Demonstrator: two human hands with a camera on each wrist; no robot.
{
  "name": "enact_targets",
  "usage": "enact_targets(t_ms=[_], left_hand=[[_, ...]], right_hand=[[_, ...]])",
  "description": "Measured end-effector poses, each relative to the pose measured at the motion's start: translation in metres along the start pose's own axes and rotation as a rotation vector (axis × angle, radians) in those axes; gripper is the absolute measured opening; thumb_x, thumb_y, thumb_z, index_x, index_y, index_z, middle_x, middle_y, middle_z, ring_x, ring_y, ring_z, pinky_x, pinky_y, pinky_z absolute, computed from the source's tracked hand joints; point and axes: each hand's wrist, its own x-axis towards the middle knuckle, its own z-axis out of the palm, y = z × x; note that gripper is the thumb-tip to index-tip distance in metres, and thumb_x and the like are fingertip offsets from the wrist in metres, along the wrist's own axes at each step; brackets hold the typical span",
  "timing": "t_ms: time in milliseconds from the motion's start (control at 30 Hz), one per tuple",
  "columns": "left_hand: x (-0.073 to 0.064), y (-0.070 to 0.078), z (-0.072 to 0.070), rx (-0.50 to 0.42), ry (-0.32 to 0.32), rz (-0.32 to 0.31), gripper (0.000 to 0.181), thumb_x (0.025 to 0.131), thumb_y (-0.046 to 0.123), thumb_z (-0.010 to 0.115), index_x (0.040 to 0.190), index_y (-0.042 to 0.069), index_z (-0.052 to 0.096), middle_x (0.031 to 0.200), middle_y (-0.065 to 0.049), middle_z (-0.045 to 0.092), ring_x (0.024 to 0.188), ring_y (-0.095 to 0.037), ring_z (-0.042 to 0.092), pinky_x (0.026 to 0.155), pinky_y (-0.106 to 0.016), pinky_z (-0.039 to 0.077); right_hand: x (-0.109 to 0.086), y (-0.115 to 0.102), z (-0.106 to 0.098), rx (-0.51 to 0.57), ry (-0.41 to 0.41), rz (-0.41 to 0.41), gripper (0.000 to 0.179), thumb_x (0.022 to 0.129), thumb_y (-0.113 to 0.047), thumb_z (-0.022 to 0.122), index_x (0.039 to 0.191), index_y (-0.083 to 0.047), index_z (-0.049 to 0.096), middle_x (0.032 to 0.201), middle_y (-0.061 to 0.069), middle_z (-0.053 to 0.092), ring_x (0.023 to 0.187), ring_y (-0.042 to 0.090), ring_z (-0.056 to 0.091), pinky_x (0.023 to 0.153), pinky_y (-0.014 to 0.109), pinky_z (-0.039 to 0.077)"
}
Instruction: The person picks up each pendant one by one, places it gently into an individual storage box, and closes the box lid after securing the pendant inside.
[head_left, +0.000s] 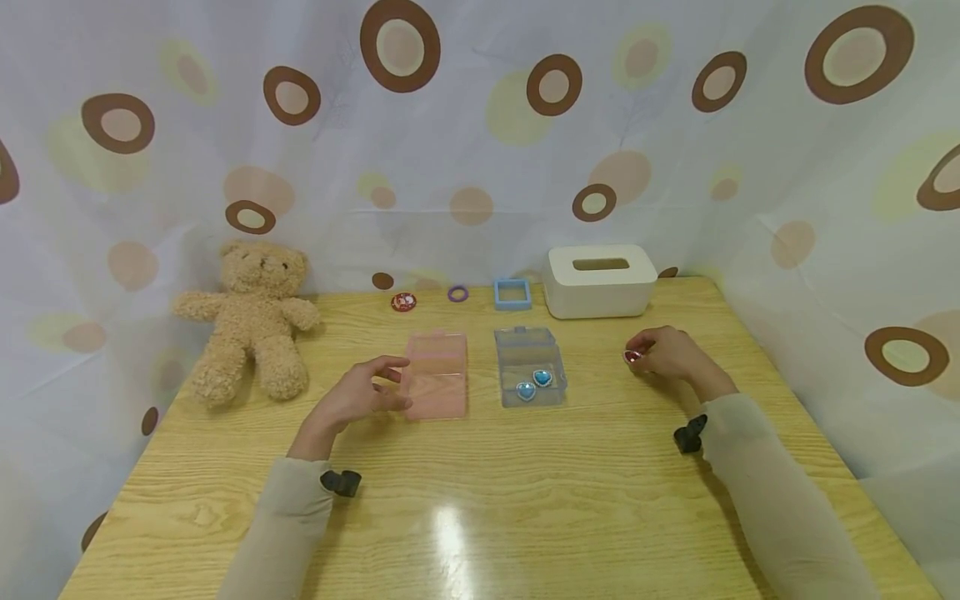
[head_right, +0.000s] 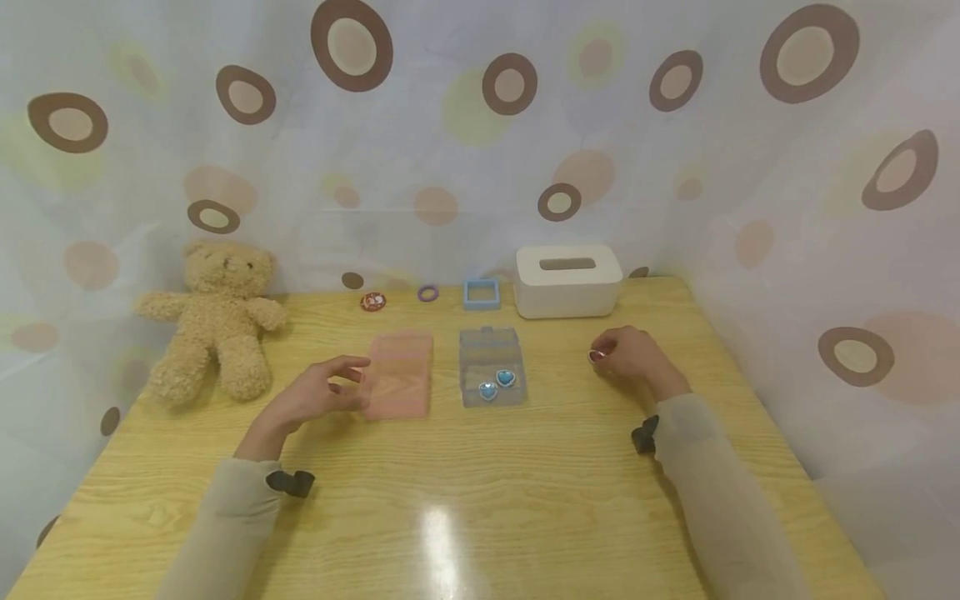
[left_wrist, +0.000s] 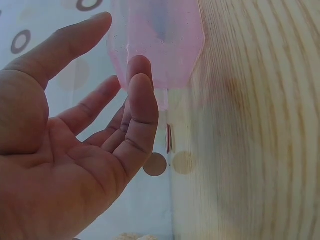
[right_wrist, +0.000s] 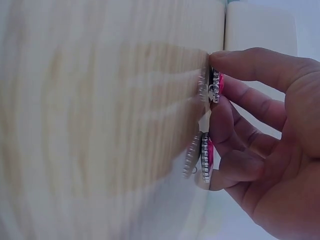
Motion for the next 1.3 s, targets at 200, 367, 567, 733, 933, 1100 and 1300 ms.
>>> enact_targets(t_ms=[200, 367, 567, 733, 933, 1100, 1300], left_hand=[[0.000, 0.000, 0.000, -0.004, 0.000, 0.007, 0.070, 0.089, 0.013, 0.075, 0.150, 0.005, 0.042, 0.135, -0.028, 0.051, 0.091, -0.024, 0.066, 0.074, -0.037, 0.054], [-0.001, 0.001, 0.000, 0.001, 0.000, 0.002, 0.069, 0.090, 0.014, 0.074, 0.151, 0.006, 0.042, 0.135, -0.027, 0.052, 0.089, -0.023, 0.067, 0.075, -0.038, 0.054], [-0.002, 0.001, 0.001, 0.006, 0.004, 0.005, 0.069, 0.091, 0.015, 0.074, 0.151, 0.006, 0.042, 0.135, -0.027, 0.052, 0.088, -0.022, 0.067, 0.075, -0.038, 0.053], [-0.002, 0.001, 0.001, 0.020, 0.009, 0.006, 0.066, 0.092, 0.016, 0.072, 0.150, 0.006, 0.042, 0.135, -0.027, 0.052, 0.089, -0.025, 0.067, 0.074, -0.038, 0.053], [-0.001, 0.001, 0.002, 0.035, 0.015, 0.014, 0.064, 0.093, 0.015, 0.071, 0.150, 0.005, 0.042, 0.135, -0.027, 0.052, 0.091, -0.024, 0.067, 0.075, -0.037, 0.054], [0.000, 0.000, 0.002, 0.031, 0.017, 0.012, 0.066, 0.093, 0.017, 0.071, 0.151, 0.006, 0.041, 0.135, -0.026, 0.052, 0.092, -0.024, 0.067, 0.076, -0.037, 0.055], [0.000, 0.001, 0.003, 0.032, 0.024, 0.002, 0.066, 0.093, 0.015, 0.071, 0.151, 0.005, 0.041, 0.134, -0.027, 0.053, 0.093, -0.024, 0.067, 0.075, -0.037, 0.055]], right_hand=[[0.001, -0.001, -0.001, -0.033, 0.009, -0.009, 0.036, 0.088, -0.024, 0.073, 0.117, -0.003, 0.069, 0.105, 0.014, 0.070, 0.093, 0.026, 0.062, 0.080, 0.038, 0.050], [-0.001, -0.002, -0.001, -0.047, 0.020, -0.022, 0.035, 0.090, -0.026, 0.072, 0.116, -0.004, 0.069, 0.106, 0.015, 0.070, 0.095, 0.027, 0.063, 0.083, 0.043, 0.051], [-0.005, -0.011, -0.004, 0.013, 0.014, -0.027, 0.033, 0.094, -0.025, 0.067, 0.120, -0.006, 0.067, 0.112, 0.016, 0.068, 0.099, 0.029, 0.060, 0.084, 0.043, 0.049], [-0.005, -0.016, -0.005, 0.051, 0.016, -0.034, 0.035, 0.096, -0.030, 0.065, 0.124, -0.008, 0.066, 0.114, 0.013, 0.068, 0.102, 0.027, 0.061, 0.085, 0.039, 0.047], [-0.003, -0.021, -0.005, 0.036, 0.049, -0.118, 0.033, 0.096, -0.032, 0.067, 0.121, -0.011, 0.069, 0.112, 0.009, 0.070, 0.102, 0.025, 0.063, 0.086, 0.039, 0.049], [-0.003, -0.033, -0.008, 0.061, 0.062, -0.172, 0.032, 0.096, -0.032, 0.069, 0.121, -0.013, 0.069, 0.112, 0.008, 0.070, 0.106, 0.024, 0.061, 0.091, 0.041, 0.047], [0.002, -0.051, -0.006, 0.092, 0.065, -0.211, 0.034, 0.095, -0.033, 0.070, 0.122, -0.012, 0.070, 0.112, 0.007, 0.072, 0.107, 0.025, 0.063, 0.090, 0.037, 0.048]])
